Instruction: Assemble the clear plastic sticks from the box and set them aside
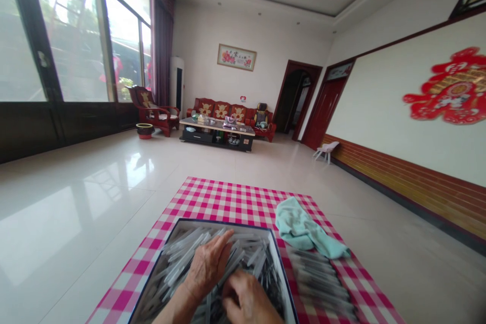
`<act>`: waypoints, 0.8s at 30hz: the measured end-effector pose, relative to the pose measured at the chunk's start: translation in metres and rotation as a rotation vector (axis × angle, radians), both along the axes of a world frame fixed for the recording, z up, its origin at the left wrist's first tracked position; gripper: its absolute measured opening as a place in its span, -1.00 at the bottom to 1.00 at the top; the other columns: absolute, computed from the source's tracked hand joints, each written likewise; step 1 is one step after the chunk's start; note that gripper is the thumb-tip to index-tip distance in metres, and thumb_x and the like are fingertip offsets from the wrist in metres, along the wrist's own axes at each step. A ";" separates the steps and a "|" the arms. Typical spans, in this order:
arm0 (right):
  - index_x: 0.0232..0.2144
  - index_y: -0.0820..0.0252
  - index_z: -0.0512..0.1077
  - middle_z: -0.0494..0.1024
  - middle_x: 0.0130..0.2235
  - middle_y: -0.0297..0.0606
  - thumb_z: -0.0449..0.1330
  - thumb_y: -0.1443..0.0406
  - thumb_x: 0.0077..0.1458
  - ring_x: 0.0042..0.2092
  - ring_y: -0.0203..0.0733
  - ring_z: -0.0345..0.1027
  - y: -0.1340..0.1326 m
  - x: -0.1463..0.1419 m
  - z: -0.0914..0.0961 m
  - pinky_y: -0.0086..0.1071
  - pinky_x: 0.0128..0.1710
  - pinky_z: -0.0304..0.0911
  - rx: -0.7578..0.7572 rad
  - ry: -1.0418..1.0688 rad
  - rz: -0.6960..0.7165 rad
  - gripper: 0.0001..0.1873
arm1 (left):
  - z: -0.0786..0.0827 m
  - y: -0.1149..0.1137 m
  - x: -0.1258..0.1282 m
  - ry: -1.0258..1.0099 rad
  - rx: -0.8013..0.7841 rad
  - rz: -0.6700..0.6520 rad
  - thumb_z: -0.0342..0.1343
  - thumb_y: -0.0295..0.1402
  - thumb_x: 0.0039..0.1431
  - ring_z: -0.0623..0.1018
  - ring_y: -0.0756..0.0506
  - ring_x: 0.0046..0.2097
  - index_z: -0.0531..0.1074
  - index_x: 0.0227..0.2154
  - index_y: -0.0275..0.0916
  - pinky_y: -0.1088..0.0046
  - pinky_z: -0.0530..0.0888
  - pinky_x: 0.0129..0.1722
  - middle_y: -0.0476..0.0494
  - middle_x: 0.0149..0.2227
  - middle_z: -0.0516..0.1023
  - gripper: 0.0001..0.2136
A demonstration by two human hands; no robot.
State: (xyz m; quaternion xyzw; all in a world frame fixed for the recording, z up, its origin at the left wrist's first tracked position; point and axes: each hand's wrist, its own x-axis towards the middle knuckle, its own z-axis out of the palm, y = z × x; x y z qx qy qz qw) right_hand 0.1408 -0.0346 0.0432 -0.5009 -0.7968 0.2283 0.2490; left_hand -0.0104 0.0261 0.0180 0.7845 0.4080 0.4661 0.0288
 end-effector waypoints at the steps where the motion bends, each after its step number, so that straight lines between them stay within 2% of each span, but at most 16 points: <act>1: -0.45 0.16 0.48 0.55 -0.38 -0.31 0.12 0.49 -0.11 -0.31 -0.20 0.42 0.001 0.006 0.010 -0.44 -0.30 0.22 0.003 0.057 -0.020 -0.80 | 0.000 0.000 0.000 0.000 -0.003 -0.006 -0.15 -0.41 0.33 0.60 -0.05 -0.27 0.26 0.09 -0.15 0.42 0.54 -0.27 -0.10 -0.23 0.59 -0.69; 4: -0.37 0.16 0.45 0.52 -0.39 -0.31 0.14 0.33 0.05 -0.33 -0.20 0.40 0.012 0.024 0.029 -0.40 -0.31 0.26 -0.010 0.373 -0.161 -0.92 | 0.002 -0.001 0.001 0.001 -0.007 -0.028 -0.16 -0.39 0.34 0.60 -0.06 -0.32 0.25 0.12 -0.14 0.40 0.55 -0.28 -0.09 -0.27 0.59 -0.67; 8: -0.15 0.17 0.38 0.51 -0.30 -0.30 0.25 0.11 0.00 -0.31 -0.20 0.40 0.036 0.033 0.029 -0.40 -0.32 0.33 -0.038 0.973 -0.417 -0.62 | 0.006 -0.002 0.002 0.019 -0.040 -0.076 -0.20 -0.41 0.34 0.59 -0.06 -0.34 0.24 0.15 -0.15 0.39 0.54 -0.29 -0.09 -0.33 0.57 -0.64; 11: -0.16 0.16 0.37 0.47 -0.34 -0.37 0.34 0.09 -0.10 -0.34 -0.26 0.39 0.048 0.030 0.023 -0.45 -0.35 0.34 -0.005 1.235 -0.559 -0.53 | 0.009 -0.004 0.002 0.040 -0.092 -0.095 -0.21 -0.45 0.33 0.59 -0.06 -0.32 0.25 0.12 -0.18 0.39 0.53 -0.28 -0.12 -0.32 0.56 -0.65; 15: -0.19 0.13 0.36 0.47 -0.33 -0.40 0.38 0.10 -0.15 -0.31 -0.27 0.41 0.054 0.024 0.020 -0.47 -0.35 0.36 0.055 1.385 -0.658 -0.52 | 0.013 -0.006 0.002 0.055 -0.107 -0.107 -0.20 -0.44 0.33 0.57 -0.07 -0.36 0.27 0.07 -0.18 0.41 0.49 -0.36 -0.14 -0.33 0.55 -0.69; 24: -0.20 0.12 0.37 0.48 -0.30 -0.40 0.39 0.12 -0.14 -0.28 -0.29 0.43 0.060 0.018 0.021 -0.51 -0.35 0.38 0.087 1.416 -0.656 -0.54 | 0.015 -0.007 0.002 0.077 -0.121 -0.115 -0.18 -0.43 0.33 0.57 -0.07 -0.36 0.29 0.02 -0.16 0.43 0.46 -0.39 -0.11 -0.32 0.56 -0.73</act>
